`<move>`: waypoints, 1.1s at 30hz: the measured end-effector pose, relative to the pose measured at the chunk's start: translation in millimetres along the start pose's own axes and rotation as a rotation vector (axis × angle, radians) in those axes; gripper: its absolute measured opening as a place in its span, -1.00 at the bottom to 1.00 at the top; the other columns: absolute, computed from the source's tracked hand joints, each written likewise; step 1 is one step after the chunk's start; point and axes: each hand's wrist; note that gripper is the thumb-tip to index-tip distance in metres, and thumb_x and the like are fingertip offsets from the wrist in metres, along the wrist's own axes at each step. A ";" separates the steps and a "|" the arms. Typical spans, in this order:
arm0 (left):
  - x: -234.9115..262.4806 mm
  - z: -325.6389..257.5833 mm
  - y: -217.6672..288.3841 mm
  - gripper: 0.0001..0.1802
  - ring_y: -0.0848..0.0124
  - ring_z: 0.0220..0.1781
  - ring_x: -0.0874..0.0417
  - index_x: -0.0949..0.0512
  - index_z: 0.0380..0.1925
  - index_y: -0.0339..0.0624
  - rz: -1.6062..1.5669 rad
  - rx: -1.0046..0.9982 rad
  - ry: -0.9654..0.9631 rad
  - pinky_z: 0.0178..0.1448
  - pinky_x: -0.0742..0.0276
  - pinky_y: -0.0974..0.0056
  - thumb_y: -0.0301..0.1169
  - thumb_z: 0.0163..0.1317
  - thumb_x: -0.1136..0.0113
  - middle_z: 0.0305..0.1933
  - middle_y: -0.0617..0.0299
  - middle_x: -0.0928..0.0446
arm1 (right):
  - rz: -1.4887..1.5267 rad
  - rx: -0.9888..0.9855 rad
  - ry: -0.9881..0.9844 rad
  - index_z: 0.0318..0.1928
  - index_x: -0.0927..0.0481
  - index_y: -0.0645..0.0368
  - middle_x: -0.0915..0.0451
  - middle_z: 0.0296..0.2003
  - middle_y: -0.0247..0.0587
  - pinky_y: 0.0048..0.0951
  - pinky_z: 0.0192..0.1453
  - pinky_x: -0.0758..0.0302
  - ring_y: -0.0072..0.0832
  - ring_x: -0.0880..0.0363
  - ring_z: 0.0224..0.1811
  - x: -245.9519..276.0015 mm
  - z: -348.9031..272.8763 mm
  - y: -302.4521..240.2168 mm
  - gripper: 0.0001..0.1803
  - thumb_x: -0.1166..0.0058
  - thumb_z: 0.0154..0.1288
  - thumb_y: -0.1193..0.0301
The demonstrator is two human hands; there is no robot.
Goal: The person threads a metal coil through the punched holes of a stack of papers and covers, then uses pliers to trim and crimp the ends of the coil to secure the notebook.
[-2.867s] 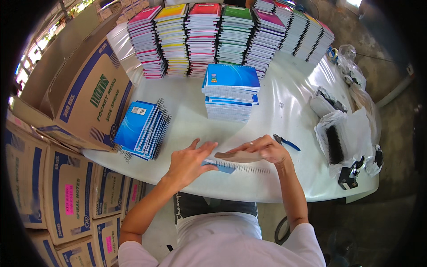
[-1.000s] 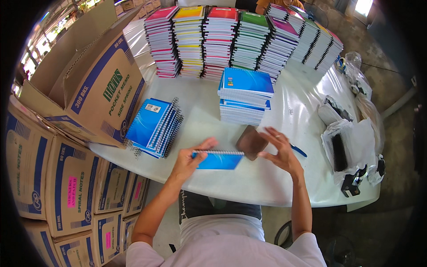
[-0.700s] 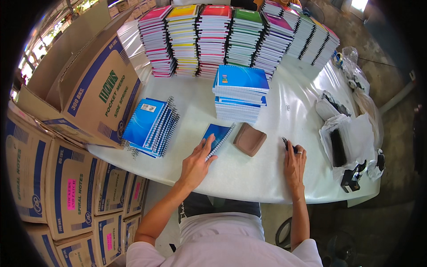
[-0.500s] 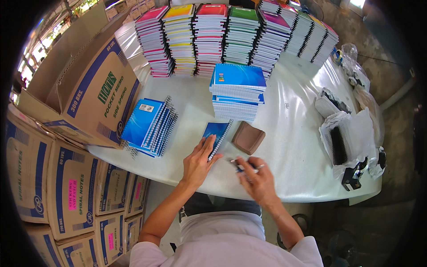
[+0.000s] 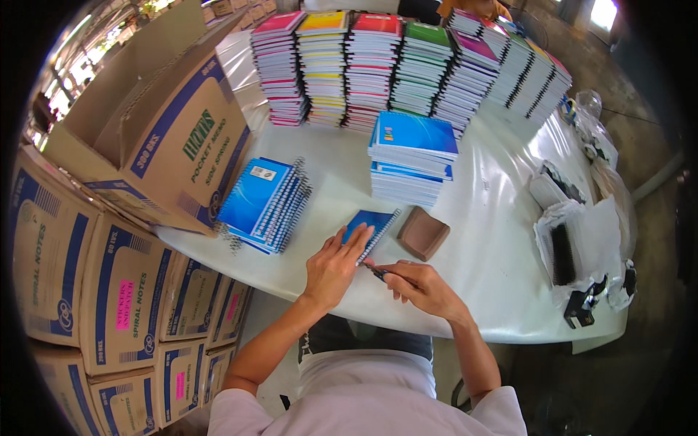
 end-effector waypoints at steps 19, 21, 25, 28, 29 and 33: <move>143.4 25.2 -124.2 -0.15 -0.07 0.59 0.03 -0.43 0.31 -0.03 0.052 0.087 -0.219 0.56 0.19 -0.25 -0.23 -0.13 -0.39 0.50 0.20 -0.23 | -0.348 0.180 0.828 -0.20 -0.64 0.35 -0.66 -0.32 -0.12 -0.38 -0.13 -0.55 -0.40 -0.63 -0.29 155.8 32.4 35.3 -0.66 -0.20 0.33 0.24; 142.9 34.3 -107.9 -0.23 -0.09 0.58 0.02 -0.50 0.25 0.06 0.095 0.027 -0.097 0.52 0.15 -0.30 -0.16 -0.08 -0.39 0.48 0.24 -0.28 | -0.164 0.108 0.860 -0.29 -0.63 0.41 -0.62 -0.47 -0.16 -0.46 -0.30 -0.53 -0.48 -0.59 -0.41 154.4 78.0 -9.4 -0.50 -0.29 0.24 0.09; 135.1 48.1 -73.0 -0.38 -0.10 0.57 -0.02 -0.59 0.17 0.12 0.179 -0.116 0.036 0.49 0.11 -0.31 -0.19 0.00 -0.38 0.43 0.28 -0.35 | -0.116 -0.183 0.591 -0.40 -0.64 0.39 -0.54 -0.58 -0.19 -0.54 -0.41 -0.45 -0.55 -0.50 -0.52 180.3 116.7 -32.0 -0.47 -0.40 0.10 0.06; 122.6 51.2 -55.4 -0.48 -0.06 0.57 -0.04 -0.62 0.12 0.10 0.064 -0.091 0.055 0.51 0.13 -0.26 -0.40 0.08 -0.37 0.41 0.23 -0.38 | -0.103 -0.143 0.610 -0.44 -0.64 0.33 -0.51 -0.60 -0.23 -0.56 -0.44 -0.40 -0.56 -0.43 -0.58 187.7 115.2 -31.2 -0.56 -0.42 0.08 0.13; 117.8 52.6 -51.6 -0.49 -0.03 0.58 -0.05 -0.63 0.11 0.08 0.032 -0.080 0.056 0.52 0.15 -0.24 -0.45 0.09 -0.36 0.41 0.21 -0.38 | -0.178 -0.169 0.630 -0.43 -0.65 0.32 -0.51 -0.60 -0.25 -0.56 -0.41 -0.41 -0.56 -0.43 -0.57 190.7 115.2 -32.5 -0.58 -0.42 0.09 0.15; 84.9 62.2 -42.6 -0.35 -0.15 0.54 -0.06 -0.43 0.32 0.08 -0.126 -0.001 0.043 0.50 0.04 -0.24 -0.39 0.18 -0.33 0.49 0.18 -0.24 | -0.242 -0.147 0.747 -0.44 -0.65 0.29 -0.54 -0.57 -0.26 -0.54 -0.36 -0.42 -0.54 -0.46 -0.53 190.0 103.5 -36.8 -0.71 -0.40 0.08 0.29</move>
Point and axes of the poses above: each hand's wrist, its own z-axis towards the middle knuckle, its own x-axis out of the back of the hand, y = z × x
